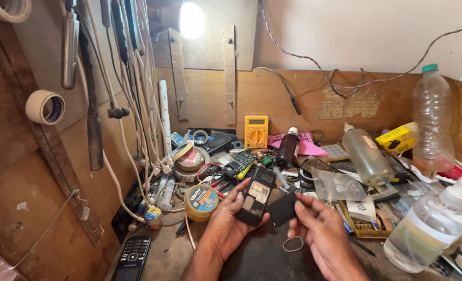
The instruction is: The person disassembles a mobile phone, removes the battery and SIM card, and uses a small tool to clean the internal components. They then reassemble the phone and test the buttons.
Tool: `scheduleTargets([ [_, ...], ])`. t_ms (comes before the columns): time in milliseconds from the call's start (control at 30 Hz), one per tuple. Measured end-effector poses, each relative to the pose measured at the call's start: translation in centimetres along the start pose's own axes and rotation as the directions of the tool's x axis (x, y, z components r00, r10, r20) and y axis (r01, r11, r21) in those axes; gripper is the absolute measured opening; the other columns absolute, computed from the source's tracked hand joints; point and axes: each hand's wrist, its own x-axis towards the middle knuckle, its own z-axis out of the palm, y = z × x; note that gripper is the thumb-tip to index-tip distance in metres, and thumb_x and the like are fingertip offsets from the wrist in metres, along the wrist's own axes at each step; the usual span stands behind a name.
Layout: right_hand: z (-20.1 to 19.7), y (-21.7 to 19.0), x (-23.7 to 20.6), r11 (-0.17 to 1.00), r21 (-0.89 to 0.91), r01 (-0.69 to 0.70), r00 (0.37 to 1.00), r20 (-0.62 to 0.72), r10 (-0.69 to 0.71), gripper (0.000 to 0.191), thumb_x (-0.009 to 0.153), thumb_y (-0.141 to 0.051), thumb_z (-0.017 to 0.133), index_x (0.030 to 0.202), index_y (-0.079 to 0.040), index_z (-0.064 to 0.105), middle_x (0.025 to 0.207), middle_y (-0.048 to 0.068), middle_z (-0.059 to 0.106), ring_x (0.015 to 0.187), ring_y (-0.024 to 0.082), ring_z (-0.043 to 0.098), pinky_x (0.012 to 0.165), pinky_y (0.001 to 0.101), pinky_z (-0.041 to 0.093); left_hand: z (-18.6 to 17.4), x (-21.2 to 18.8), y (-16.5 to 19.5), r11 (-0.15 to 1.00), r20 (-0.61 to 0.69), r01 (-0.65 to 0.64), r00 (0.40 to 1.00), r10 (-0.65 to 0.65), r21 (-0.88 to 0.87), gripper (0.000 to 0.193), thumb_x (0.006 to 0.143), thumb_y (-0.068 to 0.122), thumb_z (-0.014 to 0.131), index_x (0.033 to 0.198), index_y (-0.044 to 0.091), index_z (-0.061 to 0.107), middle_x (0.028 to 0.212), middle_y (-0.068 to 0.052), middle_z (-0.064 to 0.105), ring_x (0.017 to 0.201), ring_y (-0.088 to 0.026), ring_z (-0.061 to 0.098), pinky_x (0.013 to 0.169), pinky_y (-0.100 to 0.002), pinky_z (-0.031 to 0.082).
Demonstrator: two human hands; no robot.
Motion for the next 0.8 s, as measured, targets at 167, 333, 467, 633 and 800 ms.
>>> scheduleTargets([
  [167,3.9,-2.5,1.8,0.914,-0.287,0.288,0.957,0.126,-0.262,0.023,0.092,-0.004,0.066,0.114,0.003,0.063,0.085,0.010,0.067,0.062,0.014,0.063,0.049,0.0328,0.058,0.0,0.0,-0.2,0.999,0.013,0.004,1.000,-0.003,-0.052,0.047,0.105,0.019,0.035,0.151,0.022,0.046,0.142,-0.010,0.061,0.118,-0.027,0.066,0.091,-0.050,0.059],
  [333,5.7,-3.2,2.0,0.762,-0.537,0.363,0.931,0.224,-0.287,0.015,0.090,-0.002,0.067,0.105,0.001,0.064,0.084,0.007,0.073,0.056,0.011,0.064,0.046,0.0288,0.056,0.0,0.2,-0.3,0.998,0.052,0.007,0.999,-0.004,-0.057,0.047,0.106,0.020,0.034,0.151,0.021,0.045,0.139,-0.013,0.062,0.112,-0.029,0.068,0.088,-0.047,0.060],
  [467,6.1,-3.3,1.5,0.727,-0.570,0.382,0.924,0.229,-0.306,0.012,0.091,-0.002,0.067,0.102,0.000,0.064,0.082,0.007,0.074,0.055,0.010,0.065,0.046,0.0275,0.054,-0.1,0.2,-0.4,0.998,0.082,0.010,0.997,-0.004,-0.070,0.048,0.107,0.019,0.036,0.154,0.020,0.044,0.137,-0.014,0.062,0.109,-0.029,0.069,0.087,-0.046,0.061],
  [633,6.2,-3.4,1.5,0.713,-0.574,0.402,0.916,0.248,-0.317,0.013,0.090,-0.001,0.068,0.102,0.000,0.065,0.083,0.006,0.075,0.056,0.009,0.065,0.046,0.0267,0.055,0.2,0.2,-0.3,0.995,0.043,0.031,0.999,-0.027,-0.097,0.048,0.105,0.017,0.037,0.153,0.019,0.044,0.136,-0.016,0.062,0.108,-0.029,0.069,0.088,-0.047,0.061],
  [800,6.5,-3.4,1.3,0.704,-0.593,0.391,0.920,0.235,-0.314,0.012,0.090,-0.003,0.071,0.100,0.001,0.066,0.081,0.007,0.075,0.058,0.011,0.065,0.047,0.0281,0.054,0.5,0.0,-0.3,0.994,0.069,0.007,0.998,0.000,-0.112,0.048,0.105,0.016,0.036,0.153,0.018,0.044,0.137,-0.017,0.061,0.111,-0.030,0.068,0.092,-0.050,0.060],
])
